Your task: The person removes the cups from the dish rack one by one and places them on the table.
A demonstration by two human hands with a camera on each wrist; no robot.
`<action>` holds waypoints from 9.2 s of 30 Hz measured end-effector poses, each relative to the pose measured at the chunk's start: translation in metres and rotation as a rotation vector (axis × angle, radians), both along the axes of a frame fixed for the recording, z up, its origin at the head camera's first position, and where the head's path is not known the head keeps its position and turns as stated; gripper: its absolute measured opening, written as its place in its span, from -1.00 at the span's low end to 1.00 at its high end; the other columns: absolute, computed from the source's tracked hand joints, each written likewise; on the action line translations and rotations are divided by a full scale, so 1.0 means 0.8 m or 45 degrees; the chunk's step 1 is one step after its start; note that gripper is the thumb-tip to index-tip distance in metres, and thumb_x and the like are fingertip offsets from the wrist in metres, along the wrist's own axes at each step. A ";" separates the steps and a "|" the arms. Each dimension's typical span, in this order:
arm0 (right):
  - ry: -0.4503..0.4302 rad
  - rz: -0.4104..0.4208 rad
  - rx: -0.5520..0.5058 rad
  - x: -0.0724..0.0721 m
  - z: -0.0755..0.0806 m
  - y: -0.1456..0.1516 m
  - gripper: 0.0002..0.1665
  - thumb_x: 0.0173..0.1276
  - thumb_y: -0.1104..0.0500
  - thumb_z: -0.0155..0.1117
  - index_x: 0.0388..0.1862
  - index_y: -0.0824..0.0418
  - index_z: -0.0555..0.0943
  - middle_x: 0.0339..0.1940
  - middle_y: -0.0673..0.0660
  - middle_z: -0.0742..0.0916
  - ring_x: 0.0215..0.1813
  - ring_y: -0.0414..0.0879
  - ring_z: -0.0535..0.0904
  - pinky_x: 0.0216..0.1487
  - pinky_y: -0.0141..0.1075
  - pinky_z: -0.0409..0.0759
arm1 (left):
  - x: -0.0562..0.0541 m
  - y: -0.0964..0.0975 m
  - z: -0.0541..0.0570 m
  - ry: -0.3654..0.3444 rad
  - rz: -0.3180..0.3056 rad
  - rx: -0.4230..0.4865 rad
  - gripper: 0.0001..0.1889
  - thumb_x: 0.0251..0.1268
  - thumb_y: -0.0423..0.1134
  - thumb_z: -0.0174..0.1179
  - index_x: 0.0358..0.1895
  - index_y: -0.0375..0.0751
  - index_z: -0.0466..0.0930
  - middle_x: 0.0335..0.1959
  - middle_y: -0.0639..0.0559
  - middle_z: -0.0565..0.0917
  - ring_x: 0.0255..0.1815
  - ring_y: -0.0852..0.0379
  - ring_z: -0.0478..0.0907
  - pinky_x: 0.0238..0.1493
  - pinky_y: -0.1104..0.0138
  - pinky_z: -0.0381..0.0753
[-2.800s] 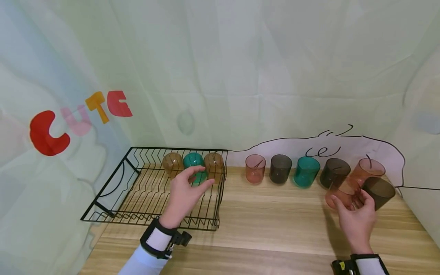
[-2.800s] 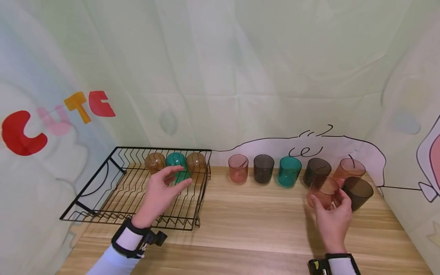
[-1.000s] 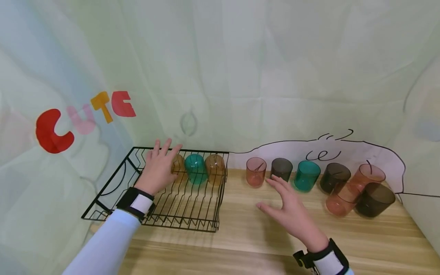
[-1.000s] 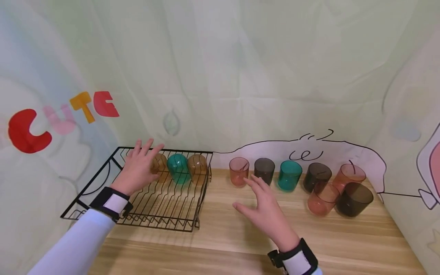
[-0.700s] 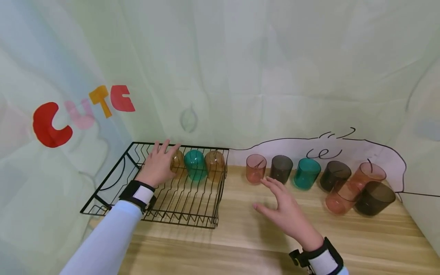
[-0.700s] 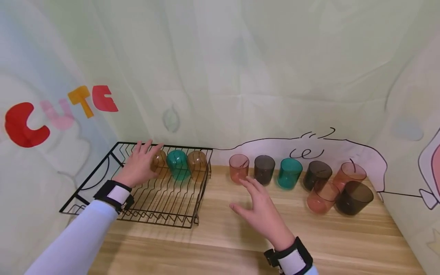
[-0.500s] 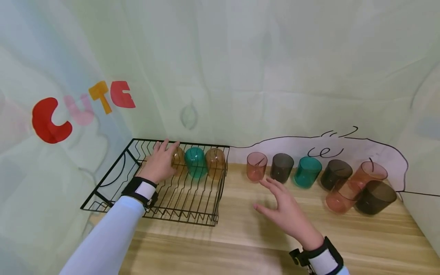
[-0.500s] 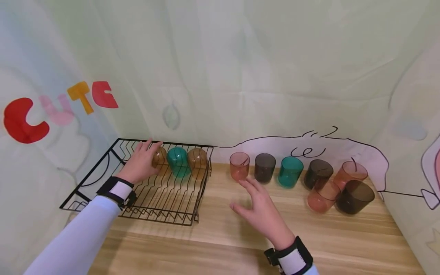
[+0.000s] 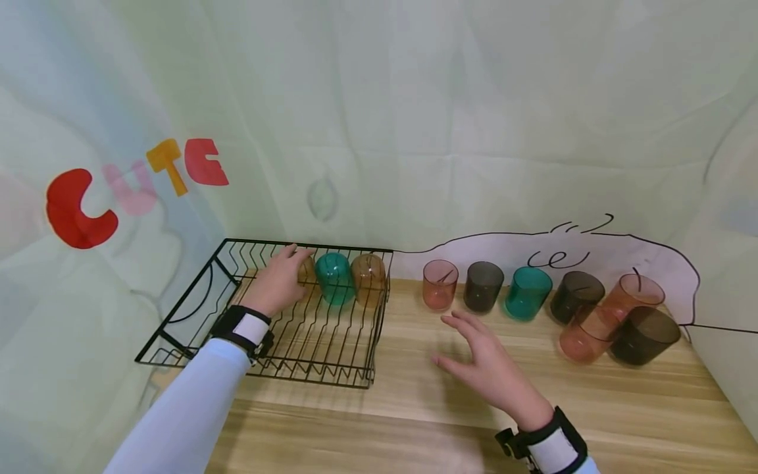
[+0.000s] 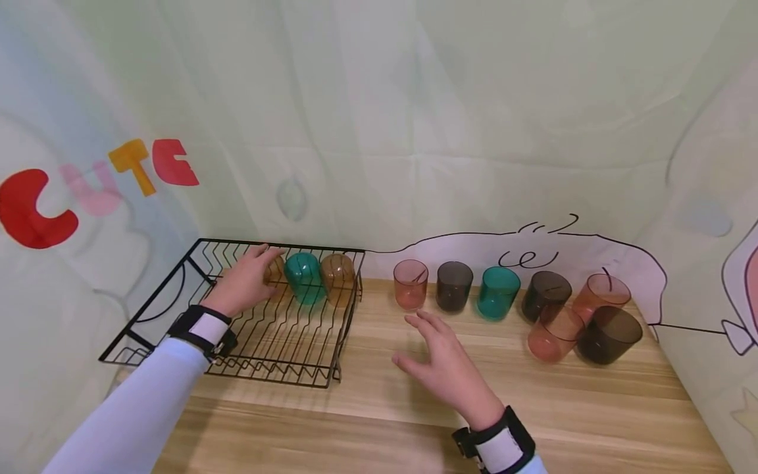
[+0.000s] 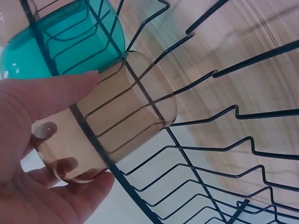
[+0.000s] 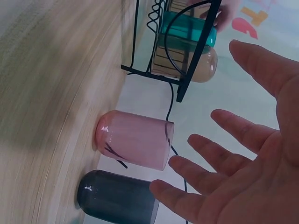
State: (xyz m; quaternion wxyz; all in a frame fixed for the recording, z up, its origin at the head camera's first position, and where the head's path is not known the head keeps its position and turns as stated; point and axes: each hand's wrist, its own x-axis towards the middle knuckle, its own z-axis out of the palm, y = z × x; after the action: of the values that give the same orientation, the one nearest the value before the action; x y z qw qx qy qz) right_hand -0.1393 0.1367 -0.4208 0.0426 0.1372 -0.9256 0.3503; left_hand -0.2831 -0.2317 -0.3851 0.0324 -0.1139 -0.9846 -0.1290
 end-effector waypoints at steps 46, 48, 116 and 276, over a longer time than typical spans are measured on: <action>0.030 -0.155 -0.205 0.005 0.016 0.013 -0.21 0.19 -0.14 0.32 0.34 0.10 0.32 0.34 0.12 0.46 0.35 0.09 0.36 0.26 0.07 0.41 | 0.107 0.067 0.087 0.551 0.082 0.235 -0.25 -0.20 -0.04 0.51 0.15 -0.12 0.39 0.06 -0.24 0.48 -0.16 -0.12 0.55 -0.42 0.08 0.59; 0.012 -0.168 -0.273 0.005 0.016 0.014 -0.25 0.21 -0.12 0.30 0.32 0.11 0.34 0.33 0.13 0.47 0.34 0.08 0.38 0.24 0.04 0.43 | 0.112 0.080 0.086 0.513 0.065 0.307 -0.25 -0.18 0.00 0.50 0.14 -0.11 0.36 0.06 -0.22 0.46 -0.17 -0.10 0.56 -0.36 0.10 0.62; -0.229 -0.167 -0.662 0.006 0.038 -0.016 -0.32 0.30 -0.24 0.12 0.31 0.01 0.33 0.30 0.03 0.49 0.33 0.01 0.39 0.23 0.05 0.44 | 0.182 0.212 0.042 -0.232 -0.147 1.278 -0.30 -0.11 -0.22 0.47 0.20 -0.20 0.39 0.09 -0.16 0.57 0.08 -0.11 0.55 0.03 0.10 0.60; -0.045 -0.184 -0.095 0.008 -0.003 -0.023 0.02 -0.02 -0.43 0.28 0.36 0.02 0.30 0.48 0.12 0.22 0.47 0.15 0.14 0.31 0.16 0.29 | 0.012 0.079 -0.005 0.053 -0.158 -0.168 0.04 -0.24 -0.31 0.52 0.43 0.03 0.12 0.51 -0.21 -0.06 0.47 -0.39 -0.17 0.15 -0.30 0.31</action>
State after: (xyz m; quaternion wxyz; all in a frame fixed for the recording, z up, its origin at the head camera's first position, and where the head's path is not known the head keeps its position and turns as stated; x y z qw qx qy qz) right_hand -0.1333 0.1183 -0.4229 0.0564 0.0620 -0.9199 0.3831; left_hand -0.2739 -0.1685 -0.3889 0.0374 -0.1793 -0.9811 -0.0632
